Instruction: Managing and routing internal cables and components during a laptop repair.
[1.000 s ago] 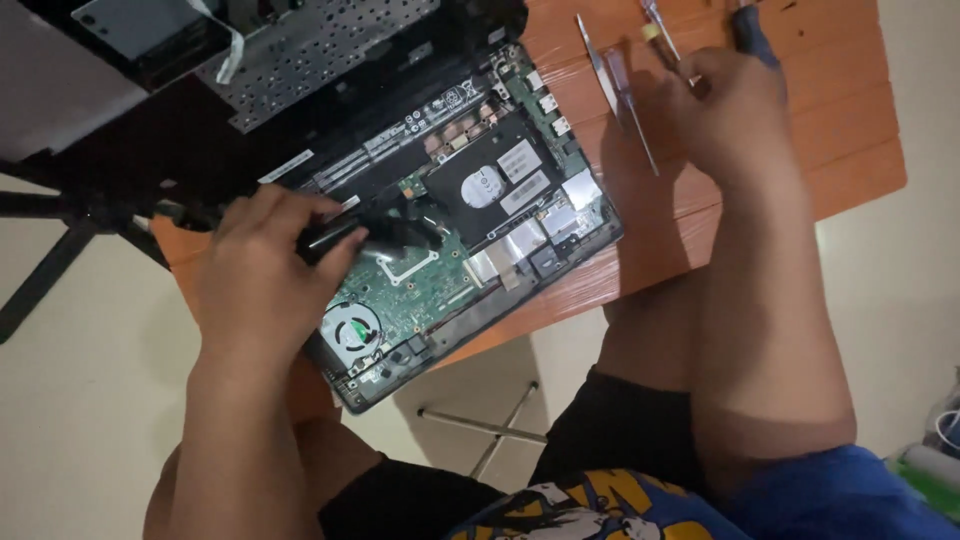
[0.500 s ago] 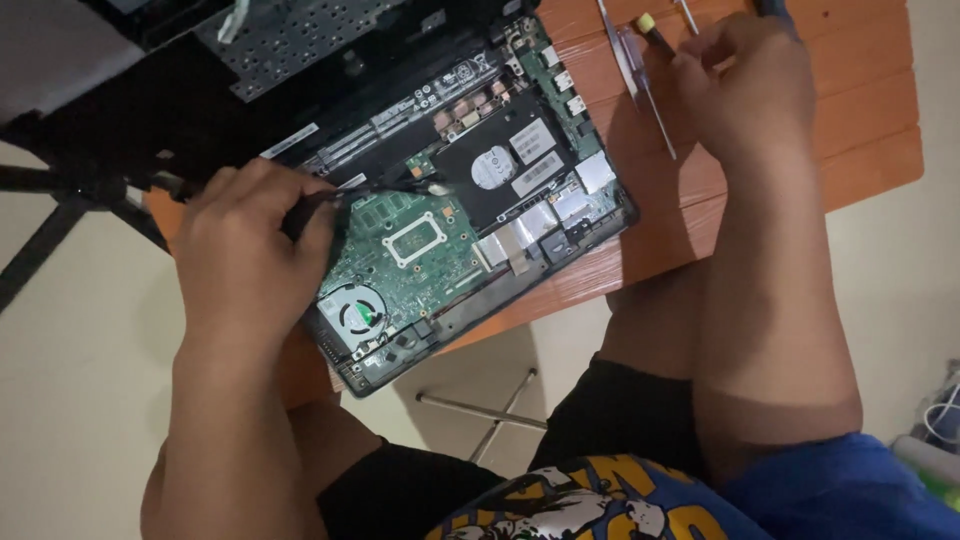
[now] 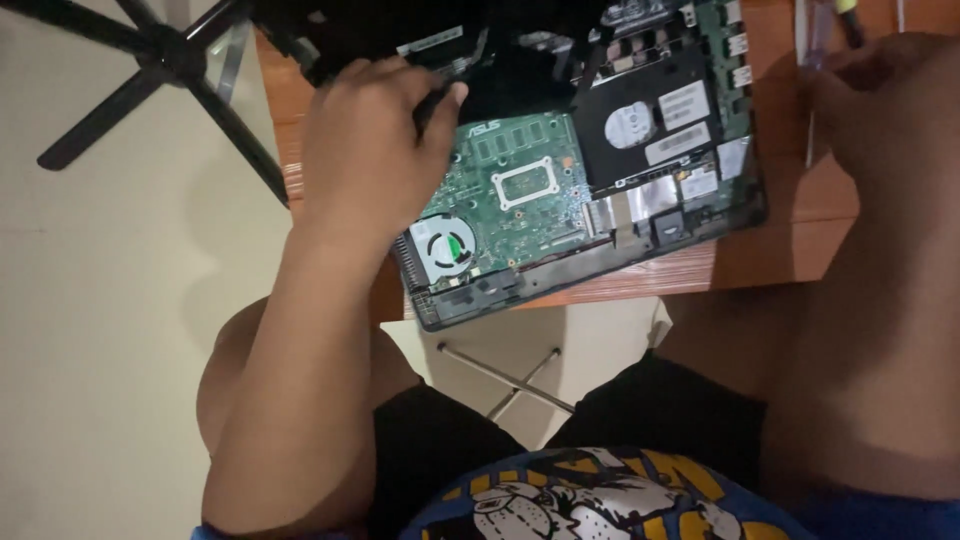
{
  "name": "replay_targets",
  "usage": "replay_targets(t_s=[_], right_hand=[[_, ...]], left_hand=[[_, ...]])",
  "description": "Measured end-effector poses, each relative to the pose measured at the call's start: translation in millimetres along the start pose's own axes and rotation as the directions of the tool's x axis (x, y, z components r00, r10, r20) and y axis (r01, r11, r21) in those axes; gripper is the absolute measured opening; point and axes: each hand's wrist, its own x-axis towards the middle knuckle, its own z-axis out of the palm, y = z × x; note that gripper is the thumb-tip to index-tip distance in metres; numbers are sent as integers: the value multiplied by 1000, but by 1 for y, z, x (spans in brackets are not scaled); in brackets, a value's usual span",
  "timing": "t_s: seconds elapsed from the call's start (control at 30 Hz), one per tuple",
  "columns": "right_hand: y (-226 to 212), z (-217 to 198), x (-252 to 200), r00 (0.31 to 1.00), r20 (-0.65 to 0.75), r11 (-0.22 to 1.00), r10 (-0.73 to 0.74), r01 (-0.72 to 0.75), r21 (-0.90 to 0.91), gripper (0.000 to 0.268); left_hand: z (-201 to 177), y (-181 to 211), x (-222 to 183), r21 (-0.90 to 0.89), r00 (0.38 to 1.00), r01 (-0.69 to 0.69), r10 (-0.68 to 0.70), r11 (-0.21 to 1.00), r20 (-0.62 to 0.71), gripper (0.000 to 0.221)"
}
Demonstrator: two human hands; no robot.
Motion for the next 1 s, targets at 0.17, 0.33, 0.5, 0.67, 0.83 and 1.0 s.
replay_targets(t_s=[0.17, 0.33, 0.5, 0.67, 0.83, 1.0], right_hand=[[76, 38, 10, 990, -74, 981, -124, 134, 144, 33], [24, 4, 14, 960, 236, 683, 154, -276, 677, 37], [-102, -42, 7, 877, 269, -140, -399, -348, 927, 14], [-159, -41, 8, 815, 146, -179, -561, -292, 939, 22], [-186, -40, 1, 836, 178, -174, -520, -308, 935, 18], [-188, -29, -1, 884, 158, 172, -440, -90, 981, 6]], left_hand=[[9, 0, 1, 14, 996, 92, -92, 996, -4, 25], [20, -1, 1, 87, 992, 118, -114, 989, -49, 25], [26, 5, 3, 312, 992, 112, -86, 944, -97, 23], [23, 6, 3, 299, 994, 92, -67, 950, -91, 20], [20, 6, 2, 292, 996, 78, -60, 953, -72, 24], [22, 1, -1, 291, 995, 54, -27, 955, -98, 24]])
